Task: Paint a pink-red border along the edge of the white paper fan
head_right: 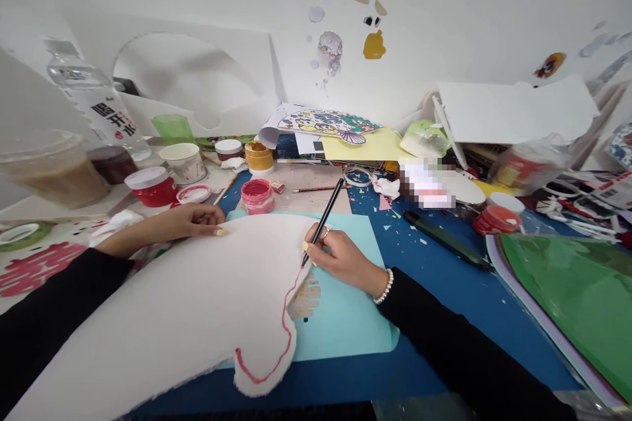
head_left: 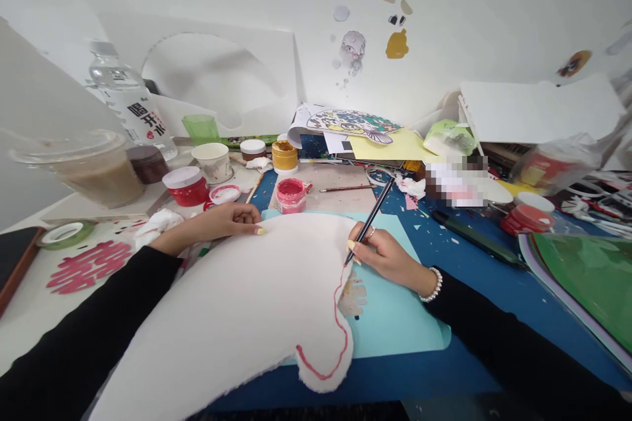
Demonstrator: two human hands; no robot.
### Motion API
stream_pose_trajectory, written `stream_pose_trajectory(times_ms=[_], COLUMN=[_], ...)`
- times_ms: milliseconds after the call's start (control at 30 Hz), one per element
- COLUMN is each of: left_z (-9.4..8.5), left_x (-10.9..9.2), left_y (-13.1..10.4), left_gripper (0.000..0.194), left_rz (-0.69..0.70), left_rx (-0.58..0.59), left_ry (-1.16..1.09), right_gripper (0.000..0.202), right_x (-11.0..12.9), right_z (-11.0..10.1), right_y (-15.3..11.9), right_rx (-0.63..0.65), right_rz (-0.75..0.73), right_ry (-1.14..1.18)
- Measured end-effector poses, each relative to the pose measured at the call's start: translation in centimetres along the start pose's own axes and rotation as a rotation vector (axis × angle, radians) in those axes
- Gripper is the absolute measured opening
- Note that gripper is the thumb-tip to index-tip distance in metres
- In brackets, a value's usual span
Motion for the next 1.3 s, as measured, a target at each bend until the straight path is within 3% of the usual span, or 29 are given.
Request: stream_pose_trajectory(times_ms=[800, 1300], left_z=[-0.02, -0.01], left_x=[0.02, 0.20], left_y=[-0.01, 0.10], left_gripper=[0.039, 0.037], left_rz=[0.047, 0.050], left_rx=[0.017, 0.018], left_ry=[0.000, 0.008], right_gripper=[0.018, 0.016], right_x=[-0.13, -0.16], right_z=[-0.30, -0.23], right_y=[0.03, -0.01], right_rx=[-0.059, -0.013], right_rz=[-0.018, -0.016], right_ry=[-0.020, -0.023])
Point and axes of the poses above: each hand's wrist, its own y-axis towards the middle knuckle, its own z-axis out of the palm, x = y × z, the point moved 1 cm from there along y, towards the middle knuckle, and after that the axes turned 8 degrees about y, right-handed, at the moved point
